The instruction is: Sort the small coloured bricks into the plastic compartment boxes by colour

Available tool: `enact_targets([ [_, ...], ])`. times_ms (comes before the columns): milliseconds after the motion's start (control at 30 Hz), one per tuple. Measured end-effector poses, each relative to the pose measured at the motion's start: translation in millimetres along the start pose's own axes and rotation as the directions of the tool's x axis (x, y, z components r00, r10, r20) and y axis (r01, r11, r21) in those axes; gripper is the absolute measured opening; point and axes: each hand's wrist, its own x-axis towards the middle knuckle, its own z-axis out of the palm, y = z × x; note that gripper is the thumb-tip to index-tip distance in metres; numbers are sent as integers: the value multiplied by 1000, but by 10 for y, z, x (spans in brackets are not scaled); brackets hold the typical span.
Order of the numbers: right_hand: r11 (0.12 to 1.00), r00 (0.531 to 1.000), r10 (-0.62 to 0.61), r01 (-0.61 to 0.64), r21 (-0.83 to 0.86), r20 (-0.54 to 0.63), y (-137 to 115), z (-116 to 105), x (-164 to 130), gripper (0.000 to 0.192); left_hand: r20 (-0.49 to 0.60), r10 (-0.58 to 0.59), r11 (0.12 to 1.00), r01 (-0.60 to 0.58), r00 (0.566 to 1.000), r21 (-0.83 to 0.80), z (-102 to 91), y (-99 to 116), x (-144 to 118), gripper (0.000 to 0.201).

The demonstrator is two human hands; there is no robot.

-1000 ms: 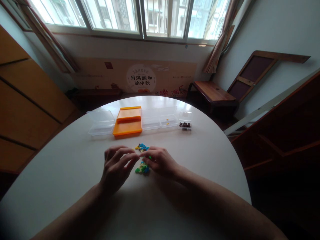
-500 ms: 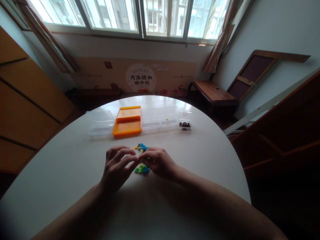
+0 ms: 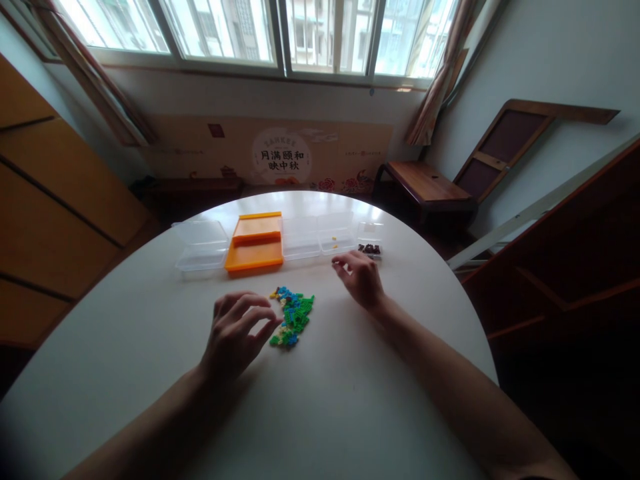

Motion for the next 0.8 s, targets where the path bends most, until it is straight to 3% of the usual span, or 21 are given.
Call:
enact_targets([
  [67,993,983,117,-121,-18,-140,243,-76,74,19,5,-5,1000,5,1000,-1,0,1,-7,11],
  [167,946,905,315,-323,21,-286,538,-164,127,29,13,-14,1000,14,1000,1,-3,3,-13,10],
  [300,908,860,415,-414,68,-298,712,-205,134,36,9,-23,1000,23,1000,16,-5,-5,-21,9],
  [433,876,818,482,-456,156,-313,699,-191,125,37,0,-86,994,86,996,64,3,-38,-44,5],
  [533,870,821,492,-449,206,-289,654,-155,113,35,103,-208,972,194,973,136,11,-62,-57,13],
  [633,878,843,471,-419,231,-260,602,-101,96,33,260,-304,946,258,917,196,14,-66,-52,29],
  [800,909,892,403,-366,196,-202,465,-32,66,29,333,-307,946,246,892,212,28,-61,-39,28],
])
